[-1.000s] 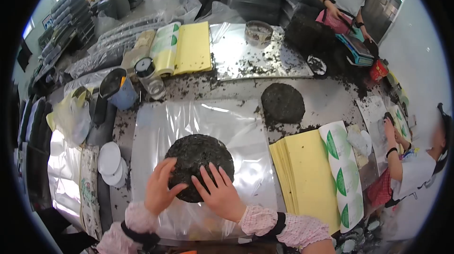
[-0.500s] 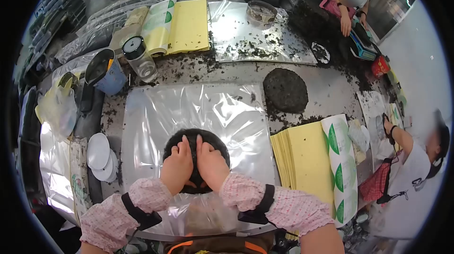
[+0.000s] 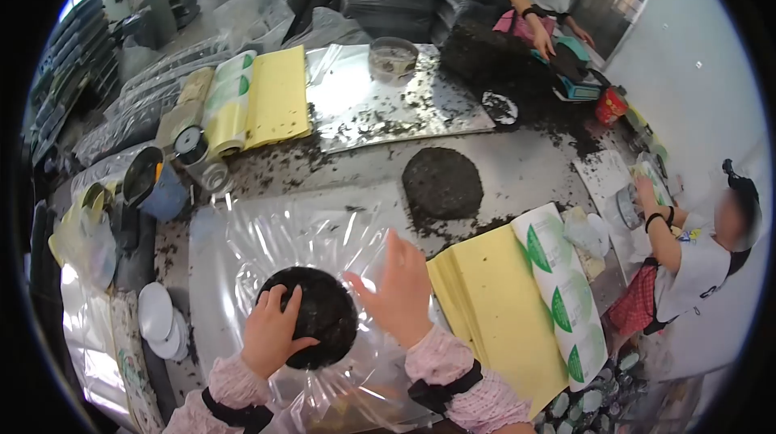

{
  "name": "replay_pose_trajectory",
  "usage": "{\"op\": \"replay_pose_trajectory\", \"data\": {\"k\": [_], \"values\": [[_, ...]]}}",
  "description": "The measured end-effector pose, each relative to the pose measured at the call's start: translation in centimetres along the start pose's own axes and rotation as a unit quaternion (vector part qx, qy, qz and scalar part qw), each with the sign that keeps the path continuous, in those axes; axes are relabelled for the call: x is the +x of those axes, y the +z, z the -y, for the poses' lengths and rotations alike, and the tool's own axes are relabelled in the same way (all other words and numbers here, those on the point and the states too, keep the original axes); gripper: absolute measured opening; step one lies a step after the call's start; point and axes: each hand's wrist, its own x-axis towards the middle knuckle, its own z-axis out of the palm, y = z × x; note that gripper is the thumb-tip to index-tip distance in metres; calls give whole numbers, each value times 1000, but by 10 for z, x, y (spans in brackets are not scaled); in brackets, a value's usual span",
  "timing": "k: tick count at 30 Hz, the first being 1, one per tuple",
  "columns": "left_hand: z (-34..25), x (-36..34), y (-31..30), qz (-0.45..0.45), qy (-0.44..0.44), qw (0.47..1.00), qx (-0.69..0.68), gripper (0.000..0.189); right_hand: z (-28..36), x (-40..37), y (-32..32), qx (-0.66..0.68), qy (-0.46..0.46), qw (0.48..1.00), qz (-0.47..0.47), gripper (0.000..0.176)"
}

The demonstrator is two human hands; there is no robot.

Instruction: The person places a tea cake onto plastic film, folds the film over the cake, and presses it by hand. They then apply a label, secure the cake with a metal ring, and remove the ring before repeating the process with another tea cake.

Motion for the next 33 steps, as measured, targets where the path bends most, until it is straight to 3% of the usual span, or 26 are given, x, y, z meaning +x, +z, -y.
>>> {"op": "replay_pose_trajectory", "data": {"k": [1, 2, 4, 6, 7, 8, 9, 10, 12, 14, 16, 17, 18, 20, 21, 22, 24, 27, 29, 32, 33], "values": [[4, 3, 7, -26, 38, 999, -18, 91, -24, 3, -2, 123, 164, 959, 196, 61], [7, 5, 14, -51, 76, 995, -33, 87, -47, 5, -3, 240, 316, 838, 374, 63], [8, 0, 24, -18, 54, 998, -2, 76, -92, 6, -4, 244, 303, 861, 328, 69], [11, 0, 25, -21, 53, 998, -25, 74, -139, 23, 9, 104, 158, 953, 236, 74], [10, 1, 25, -16, 51, 998, -26, 75, -162, 33, 23, -42, 20, 987, 155, 77], [9, 2, 23, -12, 49, 998, -25, 75, -184, 48, 44, -175, -16, 973, 147, 77], [8, 3, 20, -8, 46, 999, -24, 76, -200, 64, 66, -218, -3, 959, 183, 68], [8, 3, 19, -14, 52, 998, -34, 76, -227, 75, 89, -259, -51, 949, 175, 60], [12, 1, 20, -24, 58, 997, -55, 77, -220, 99, 104, -226, 9, 960, 164, 50], [21, -5, 25, -108, 45, 969, -219, 69, -195, 104, 100, -65, 18, 997, 39, 44], [29, -23, 13, -163, -78, 910, -374, 59, -92, 94, 23, 141, -6, 989, -32, 38], [43, -28, 19, -210, -51, 846, -487, 55, -51, 75, 0, 139, -101, 985, -22, 37], [67, -30, 50, -255, -43, 762, -593, 69, -24, 39, -12, 133, -193, 972, -13, 36], [59, -23, 38, -278, -64, 692, -663, 70, 0, -39, -8, 117, -374, 914, 103, 42], [55, -30, 33, -238, -55, 727, -642, 61, 7, -76, -11, 115, -392, 887, 216, 49], [48, -31, 36, -206, -107, 767, -598, 56, 9, -106, -3, 97, -373, 891, 241, 52], [46, -33, 40, -230, -57, 898, -371, 53, 9, -103, -5, 91, -362, 888, 270, 56], [41, -33, 41, -256, -83, 885, -379, 49, 43, -55, -14, 201, -249, 903, 285, 69], [36, -30, 40, -261, -94, 879, -388, 49, 55, -45, 21, 148, -277, 903, 293, 81], [30, -22, 40, -245, -111, 921, -282, 50, 55, -46, 51, 103, -292, 899, 311, 90], [27, -21, 41, -195, -131, 957, -168, 56, 55, -49, 54, 92, -293, 896, 322, 92]]}}
